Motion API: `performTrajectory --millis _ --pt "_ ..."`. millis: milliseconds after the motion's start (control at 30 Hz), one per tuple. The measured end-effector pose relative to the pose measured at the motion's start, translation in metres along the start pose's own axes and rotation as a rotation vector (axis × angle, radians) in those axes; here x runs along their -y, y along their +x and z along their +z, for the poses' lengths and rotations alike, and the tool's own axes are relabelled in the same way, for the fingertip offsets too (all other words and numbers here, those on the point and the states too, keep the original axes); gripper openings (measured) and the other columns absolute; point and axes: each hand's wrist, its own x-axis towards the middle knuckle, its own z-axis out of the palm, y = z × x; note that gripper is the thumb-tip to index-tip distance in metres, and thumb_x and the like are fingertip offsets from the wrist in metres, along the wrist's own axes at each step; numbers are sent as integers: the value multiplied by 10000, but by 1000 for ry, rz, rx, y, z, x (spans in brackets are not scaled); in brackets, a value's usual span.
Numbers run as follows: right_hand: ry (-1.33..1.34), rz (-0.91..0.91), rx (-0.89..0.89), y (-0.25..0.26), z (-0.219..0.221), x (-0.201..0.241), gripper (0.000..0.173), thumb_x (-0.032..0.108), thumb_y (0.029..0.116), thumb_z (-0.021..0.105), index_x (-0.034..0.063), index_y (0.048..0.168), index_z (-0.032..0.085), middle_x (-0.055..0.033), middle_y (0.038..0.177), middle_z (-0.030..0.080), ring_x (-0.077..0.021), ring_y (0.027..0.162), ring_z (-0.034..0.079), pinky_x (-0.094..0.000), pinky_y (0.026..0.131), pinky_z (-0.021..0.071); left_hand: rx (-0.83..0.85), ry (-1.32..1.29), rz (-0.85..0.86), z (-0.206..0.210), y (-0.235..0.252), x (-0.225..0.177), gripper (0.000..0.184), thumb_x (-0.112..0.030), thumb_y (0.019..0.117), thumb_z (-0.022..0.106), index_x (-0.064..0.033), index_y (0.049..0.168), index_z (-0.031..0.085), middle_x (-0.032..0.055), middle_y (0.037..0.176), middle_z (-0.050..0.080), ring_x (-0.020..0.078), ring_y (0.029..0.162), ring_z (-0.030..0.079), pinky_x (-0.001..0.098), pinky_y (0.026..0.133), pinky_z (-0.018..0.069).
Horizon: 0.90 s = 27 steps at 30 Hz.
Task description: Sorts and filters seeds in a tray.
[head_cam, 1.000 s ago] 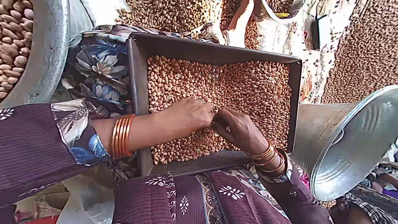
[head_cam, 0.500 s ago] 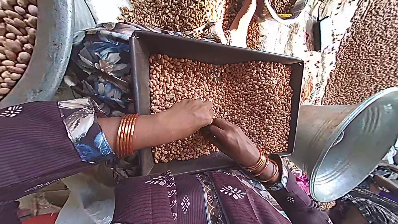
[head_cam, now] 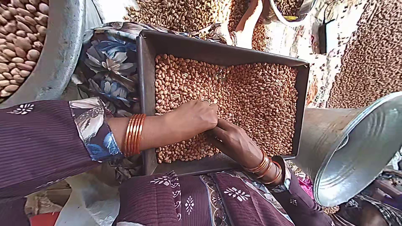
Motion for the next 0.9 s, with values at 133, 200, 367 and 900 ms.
performTrajectory --millis 133,200,367,900 --pt "-29 -18 3 2 0 0 160 210 976 657 73 965 738 -89 888 678 -211 796 687 -320 697 584 -13 41 13 0 -1 1 100 90 916 613 18 977 648 129 953 580 265 800 649 363 609 526" --pt "-36 -26 -9 3 1 0 155 206 974 665 69 950 733 -90 875 676 -214 796 689 -323 696 584 -46 73 25 0 -3 -1 77 87 912 627 25 944 659 132 940 590 262 780 650 359 587 516" --pt "-27 -23 -15 4 -1 -2 155 187 987 642 68 943 733 -77 856 679 -194 779 687 -303 699 578 -15 37 15 0 -2 1 102 81 925 616 12 994 644 129 963 584 269 817 654 369 619 532" --pt "33 2 -89 5 -2 -1 145 140 977 644 75 975 774 -74 865 702 -170 775 693 -270 704 577 -237 -1291 -263 -40 4 21 468 -208 1086 294 -147 780 643 -55 651 559 36 565 477 204 528 347"
